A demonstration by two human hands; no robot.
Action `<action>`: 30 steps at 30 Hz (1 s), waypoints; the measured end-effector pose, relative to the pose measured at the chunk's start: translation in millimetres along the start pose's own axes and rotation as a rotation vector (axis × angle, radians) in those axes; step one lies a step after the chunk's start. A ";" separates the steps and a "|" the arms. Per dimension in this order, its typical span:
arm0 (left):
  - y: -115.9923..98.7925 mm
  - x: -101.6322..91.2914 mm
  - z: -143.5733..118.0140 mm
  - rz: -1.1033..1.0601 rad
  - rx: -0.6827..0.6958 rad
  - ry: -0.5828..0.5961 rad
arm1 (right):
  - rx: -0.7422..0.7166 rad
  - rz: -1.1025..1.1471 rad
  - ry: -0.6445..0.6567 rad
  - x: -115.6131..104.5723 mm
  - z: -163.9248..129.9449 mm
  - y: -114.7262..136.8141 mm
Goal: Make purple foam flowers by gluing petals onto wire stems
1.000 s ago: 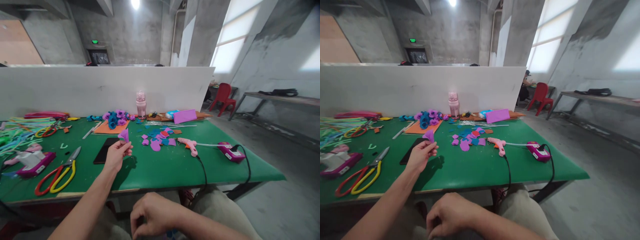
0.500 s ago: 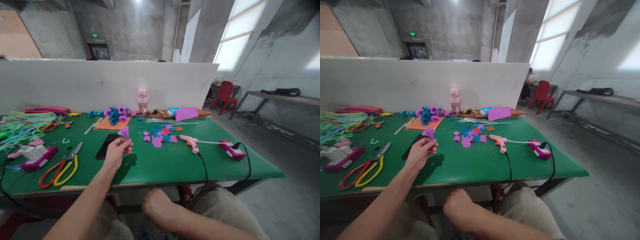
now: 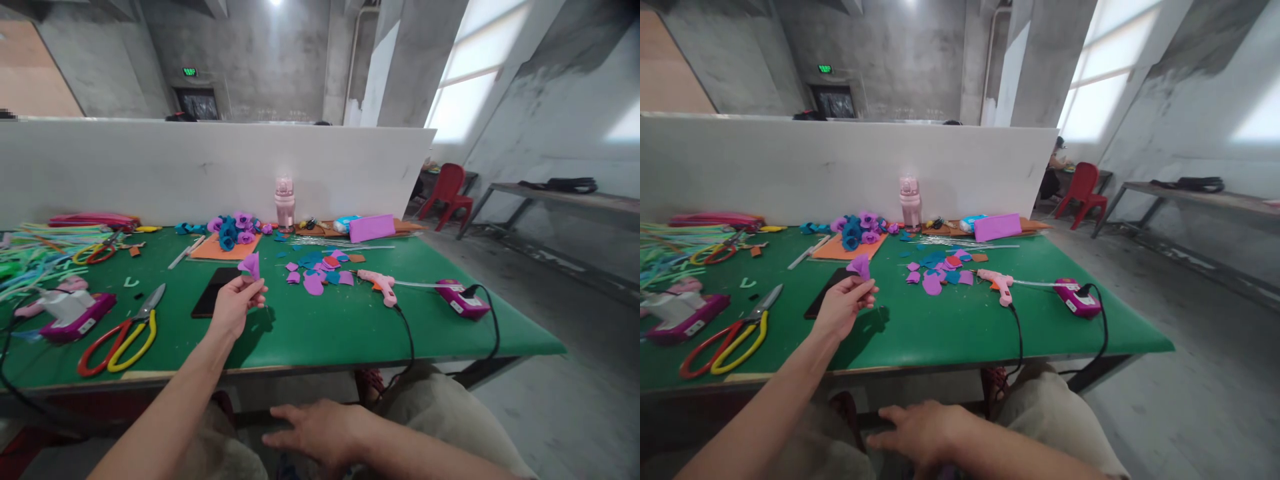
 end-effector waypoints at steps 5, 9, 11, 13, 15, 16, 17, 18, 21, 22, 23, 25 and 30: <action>-2.8 1.9 -2.7 -0.071 -0.045 0.051 | 0.087 0.374 -0.367 -41.3 -11.1 -16.1; -4.9 13.2 -8.5 -0.064 -0.066 0.152 | 0.326 0.687 -0.925 -81.2 -21.5 -49.9; -4.6 22.4 -13.0 -0.039 -0.064 0.178 | 0.396 0.855 -1.050 -89.2 -21.4 -64.0; -3.1 32.5 -17.8 -0.031 -0.063 0.196 | 0.377 1.026 -1.106 -91.5 -17.0 -71.2; -0.5 41.8 -21.7 -0.026 -0.067 0.217 | 0.337 1.166 -1.124 -91.0 -10.6 -72.1; 0.9 45.7 -23.1 -0.024 -0.067 0.225 | 0.319 1.221 -1.132 -90.4 -7.6 -71.2; 2.2 49.0 -23.9 -0.024 -0.063 0.232 | 0.306 1.267 -1.145 -89.8 -5.1 -70.0; 3.1 51.7 -24.2 -0.027 -0.057 0.240 | 0.297 1.304 -1.162 -89.1 -3.0 -68.8; 3.7 55.6 -22.3 -0.052 -0.026 0.235 | 0.295 1.383 -1.169 -86.4 1.4 -66.4; 3.1 55.5 -21.0 -0.060 -0.011 0.220 | 0.305 1.404 -1.156 -85.2 2.7 -65.9; 2.3 54.9 -19.5 -0.066 0.006 0.203 | 0.319 1.421 -1.141 -83.7 3.8 -65.4; 0.9 52.8 -16.6 -0.077 0.034 0.174 | 0.347 1.442 -1.114 -80.7 5.9 -64.2; 1.8 47.3 -11.2 -0.129 0.006 0.175 | 0.356 1.469 -1.093 -73.6 9.3 -61.5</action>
Point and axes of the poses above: each hand's wrist, its own z-axis towards the middle knuckle, its own x-axis out of the palm, y = z × x, the point moved 2 cm from there along z, towards the middle knuckle, and after that the axes turned 1 degree about z, right-handed, at the moved point
